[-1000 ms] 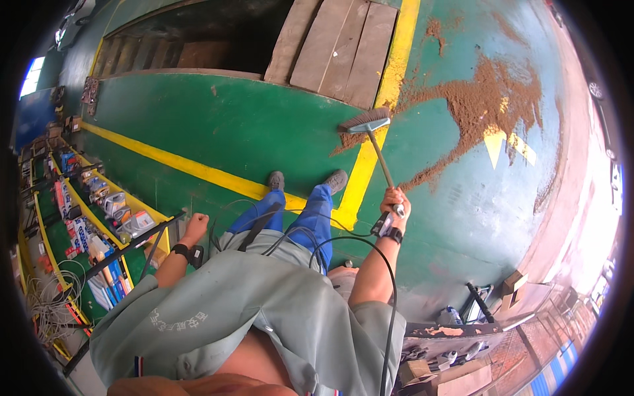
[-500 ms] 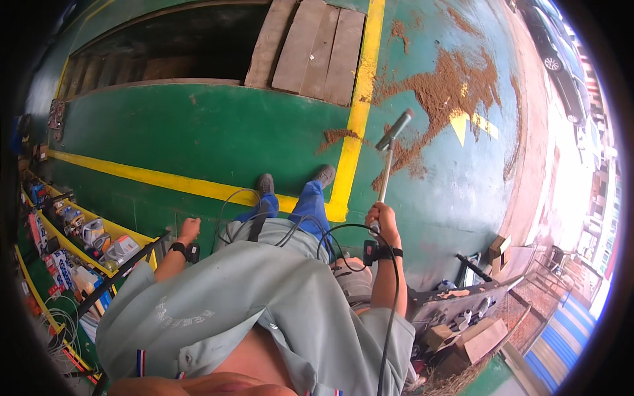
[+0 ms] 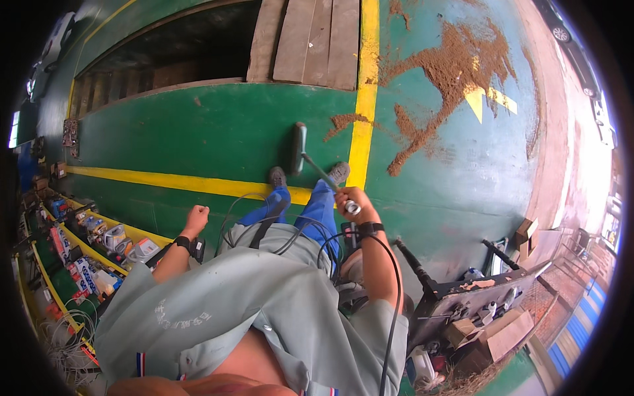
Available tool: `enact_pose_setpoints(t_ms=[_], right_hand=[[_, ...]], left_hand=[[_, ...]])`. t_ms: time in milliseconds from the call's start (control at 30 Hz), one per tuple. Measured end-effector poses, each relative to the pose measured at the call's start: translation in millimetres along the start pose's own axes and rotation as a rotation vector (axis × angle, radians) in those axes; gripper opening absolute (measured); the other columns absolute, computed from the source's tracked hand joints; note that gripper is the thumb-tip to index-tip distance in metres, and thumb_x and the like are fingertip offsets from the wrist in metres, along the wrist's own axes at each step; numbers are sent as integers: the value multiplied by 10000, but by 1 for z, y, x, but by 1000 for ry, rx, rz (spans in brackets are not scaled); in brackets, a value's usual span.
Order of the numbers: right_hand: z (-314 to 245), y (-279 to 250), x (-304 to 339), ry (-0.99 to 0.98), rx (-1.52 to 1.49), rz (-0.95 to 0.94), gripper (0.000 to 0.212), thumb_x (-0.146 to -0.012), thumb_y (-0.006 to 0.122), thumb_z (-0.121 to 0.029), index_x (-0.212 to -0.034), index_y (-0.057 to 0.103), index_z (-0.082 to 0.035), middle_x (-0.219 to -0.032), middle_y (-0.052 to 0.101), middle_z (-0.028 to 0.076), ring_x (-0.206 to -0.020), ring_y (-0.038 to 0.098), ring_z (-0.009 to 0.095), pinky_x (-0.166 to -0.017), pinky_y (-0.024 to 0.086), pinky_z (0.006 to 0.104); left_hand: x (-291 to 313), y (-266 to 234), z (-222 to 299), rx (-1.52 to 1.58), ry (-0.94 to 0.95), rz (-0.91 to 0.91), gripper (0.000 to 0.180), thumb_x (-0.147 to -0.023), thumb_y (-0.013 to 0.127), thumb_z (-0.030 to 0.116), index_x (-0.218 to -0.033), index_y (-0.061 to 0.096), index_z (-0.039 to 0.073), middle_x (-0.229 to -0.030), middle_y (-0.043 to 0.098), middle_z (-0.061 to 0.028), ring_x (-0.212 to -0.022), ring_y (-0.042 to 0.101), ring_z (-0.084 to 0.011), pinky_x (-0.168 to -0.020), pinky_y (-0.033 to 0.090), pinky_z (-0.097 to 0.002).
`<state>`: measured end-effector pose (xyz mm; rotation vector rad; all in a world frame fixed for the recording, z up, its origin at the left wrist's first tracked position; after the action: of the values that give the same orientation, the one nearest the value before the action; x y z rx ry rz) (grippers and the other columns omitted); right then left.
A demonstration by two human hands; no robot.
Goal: The person sweeps a green workshop floor using a traditional straw broom and later a push broom. They gather dust and debris into a pile, moving around various tools, shelves, and a car lift.
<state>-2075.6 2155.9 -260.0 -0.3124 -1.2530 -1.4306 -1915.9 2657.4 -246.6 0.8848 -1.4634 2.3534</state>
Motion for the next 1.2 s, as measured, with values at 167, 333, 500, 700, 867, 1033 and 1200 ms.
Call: enact_pose_setpoints(t_ms=[167, 333, 500, 700, 867, 1033, 1200], right_hand=[[-148, -56, 81, -211, -37, 65, 218, -901, 472, -138, -698, 398, -112, -570, 431, -59, -413, 427, 21, -334, 361, 151], [-233, -87, 161, -551, 122, 215, 183, -895, 460, -115, -719, 413, -111, -584, 437, -52, -434, 426, 29, -354, 361, 165], [-208, -133, 193, -760, 45, 191, 162, -930, 444, -160, -775, 430, -118, -610, 402, -40, -493, 392, 84, -437, 358, 238], [-126, -244, 249, -965, -105, 369, 198, -937, 514, -256, -854, 497, -77, -630, 432, -28, -479, 394, 57, -395, 323, 204], [-46, -281, 238, -784, -375, 260, 181, -953, 455, -212, -817, 458, -93, -610, 377, -63, -445, 334, 22, -384, 305, 174], [-6, -285, 198, -622, -488, 179, 185, -920, 441, -99, -736, 426, -102, -556, 364, -57, -423, 339, 38, -372, 318, 165], [-6, -261, 181, -401, -450, 289, 328, -878, 480, -150, -582, 340, -154, -466, 358, -33, -339, 354, 84, -321, 316, 209]], left_hand=[[47, 10, 28, -170, -51, -49, 340, -863, 559, 295, -889, 646, -33, -891, 660, -227, -875, 628, -383, -765, 485, -413], [66, 35, 91, -256, -17, -74, 348, -860, 556, 315, -913, 647, -17, -911, 659, -226, -902, 619, -390, -780, 483, -418], [44, 46, 163, -215, 97, -3, 342, -849, 563, 315, -889, 645, -15, -897, 657, -226, -905, 615, -399, -796, 483, -434], [12, 64, 263, -257, 261, -37, 337, -843, 560, 304, -827, 649, -20, -861, 654, -233, -875, 619, -396, -797, 480, -449], [-11, 86, 353, -355, 340, -111, 357, -851, 547, 300, -830, 649, -41, -921, 652, -241, -919, 615, -381, -833, 472, -432], [-28, 123, 456, -427, 444, -194, 365, -850, 543, 300, -836, 651, -47, -911, 651, -245, -919, 617, -378, -832, 474, -429], [-49, 163, 544, -540, 457, -315, 371, -842, 537, 312, -767, 664, -28, -833, 654, -244, -870, 632, -383, -794, 489, -436]])
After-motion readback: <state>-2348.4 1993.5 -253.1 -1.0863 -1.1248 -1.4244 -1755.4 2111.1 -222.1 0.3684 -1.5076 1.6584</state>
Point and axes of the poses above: each hand's wrist, its own x-axis away from the middle knuckle, its own y-axis out of the palm, z = x × y, the point moved 10 cm from there along -x, towards the middle knuckle
